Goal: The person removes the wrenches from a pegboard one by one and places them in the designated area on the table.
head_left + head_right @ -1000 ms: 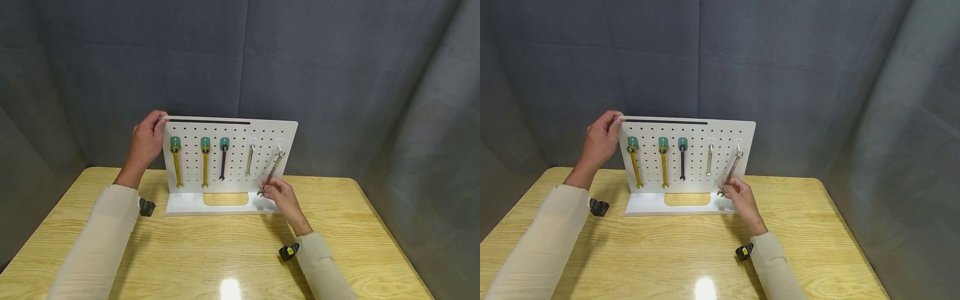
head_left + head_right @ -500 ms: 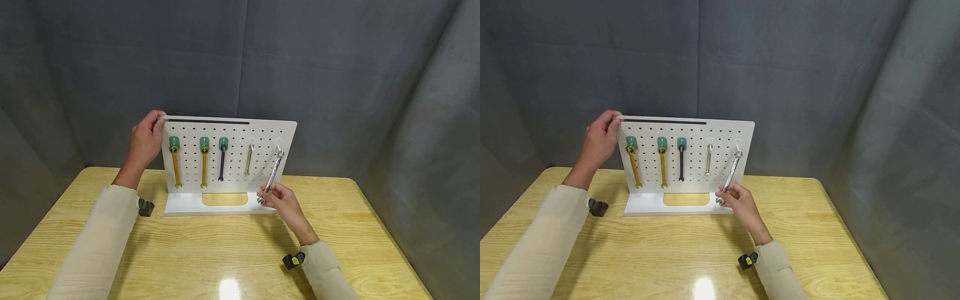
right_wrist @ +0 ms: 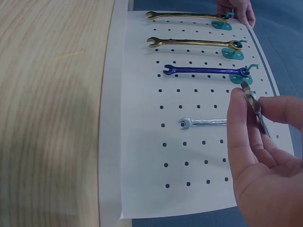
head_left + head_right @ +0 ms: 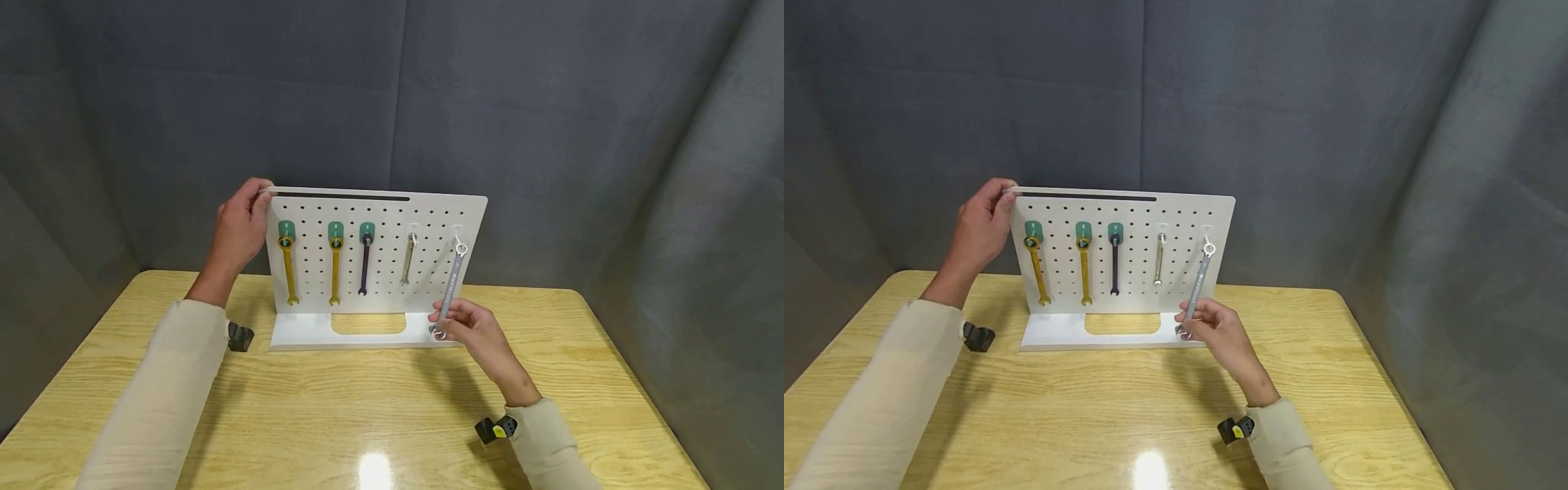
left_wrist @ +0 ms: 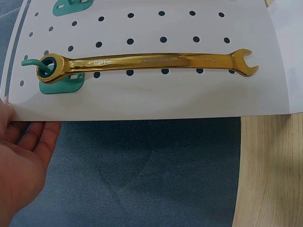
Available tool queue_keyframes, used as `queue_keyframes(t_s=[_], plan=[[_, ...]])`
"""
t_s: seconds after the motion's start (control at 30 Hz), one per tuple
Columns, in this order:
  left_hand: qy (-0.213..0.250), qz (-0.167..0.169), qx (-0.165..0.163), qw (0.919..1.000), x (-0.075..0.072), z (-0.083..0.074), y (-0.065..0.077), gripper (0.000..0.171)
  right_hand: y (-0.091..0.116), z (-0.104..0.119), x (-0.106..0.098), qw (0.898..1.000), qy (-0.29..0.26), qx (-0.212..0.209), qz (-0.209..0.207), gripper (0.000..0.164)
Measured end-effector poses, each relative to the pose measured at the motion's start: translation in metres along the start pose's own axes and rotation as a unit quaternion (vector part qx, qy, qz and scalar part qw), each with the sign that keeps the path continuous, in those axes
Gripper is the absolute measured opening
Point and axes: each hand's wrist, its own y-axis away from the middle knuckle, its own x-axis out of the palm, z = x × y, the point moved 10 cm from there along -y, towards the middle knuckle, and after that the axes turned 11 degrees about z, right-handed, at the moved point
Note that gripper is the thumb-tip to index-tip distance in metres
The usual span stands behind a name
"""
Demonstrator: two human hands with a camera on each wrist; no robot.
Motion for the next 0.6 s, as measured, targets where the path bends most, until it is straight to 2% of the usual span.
queue_keyframes(t_s=[0.6], plan=[[0.009, -0.007, -0.004, 0.9999, -0.0012, 0.0014, -0.0006, 0.027, 0.0057, 0.0115, -0.0076, 1.0, -0.002, -0.021, 0.005, 0.034]])
